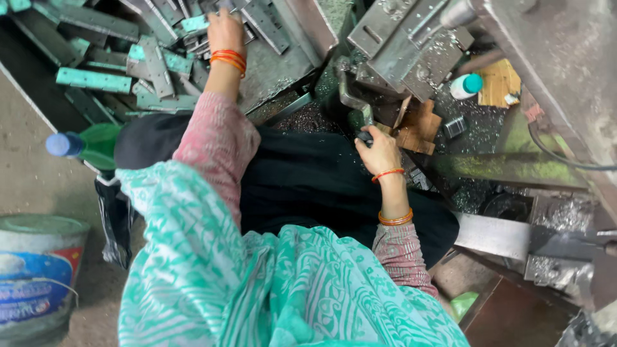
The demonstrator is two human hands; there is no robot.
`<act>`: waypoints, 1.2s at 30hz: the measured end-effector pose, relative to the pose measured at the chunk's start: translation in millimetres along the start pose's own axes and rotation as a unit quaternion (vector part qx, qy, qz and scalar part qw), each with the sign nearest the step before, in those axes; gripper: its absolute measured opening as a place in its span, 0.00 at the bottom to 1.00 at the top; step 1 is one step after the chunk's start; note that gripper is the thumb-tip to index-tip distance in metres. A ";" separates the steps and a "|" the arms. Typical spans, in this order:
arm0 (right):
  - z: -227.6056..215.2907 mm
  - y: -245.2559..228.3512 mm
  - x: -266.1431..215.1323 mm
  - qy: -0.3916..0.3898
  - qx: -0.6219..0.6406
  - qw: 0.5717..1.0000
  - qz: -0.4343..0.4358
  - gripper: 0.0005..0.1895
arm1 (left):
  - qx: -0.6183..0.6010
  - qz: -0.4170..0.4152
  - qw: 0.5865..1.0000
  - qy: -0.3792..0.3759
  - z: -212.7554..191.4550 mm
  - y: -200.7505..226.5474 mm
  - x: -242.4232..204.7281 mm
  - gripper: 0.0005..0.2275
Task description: The person operates a manual press machine to process metal parts. They pick up a metal piece, place it into the press, pull a lever to activate the press, and then remove the processed part, repeating this cycle continuously.
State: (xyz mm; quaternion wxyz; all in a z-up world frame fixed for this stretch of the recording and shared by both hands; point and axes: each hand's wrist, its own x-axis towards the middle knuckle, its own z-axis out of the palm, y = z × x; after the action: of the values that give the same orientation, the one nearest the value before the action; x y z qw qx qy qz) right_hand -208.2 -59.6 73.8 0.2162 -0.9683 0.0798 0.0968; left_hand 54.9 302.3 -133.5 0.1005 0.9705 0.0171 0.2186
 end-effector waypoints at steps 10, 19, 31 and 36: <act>1.0 -2.5 -2.4 0.007 -0.019 1.000 -0.006 0.21 | -0.568 -0.017 0.818 0.088 -91.9 136.9 42.4 0.23; 2.4 -3.6 -2.6 -0.001 -0.022 1.000 0.016 0.21 | -0.676 -0.272 0.683 0.053 -54.8 295.1 -85.9 0.26; 10.4 3.1 -0.6 -0.008 -0.037 0.999 0.015 0.20 | -0.276 0.172 0.945 -0.049 -149.5 279.4 -111.8 0.22; 8.9 -1.7 0.5 -0.014 -0.045 0.999 0.018 0.20 | -0.068 0.255 0.956 -0.125 -147.4 290.3 -87.3 0.22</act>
State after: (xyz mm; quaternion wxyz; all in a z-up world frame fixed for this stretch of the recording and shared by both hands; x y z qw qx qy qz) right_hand -208.8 -54.2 66.5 0.1722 -0.9739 0.0897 0.1180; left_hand -90.1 39.0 18.9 0.1086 0.9529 -0.2589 0.1144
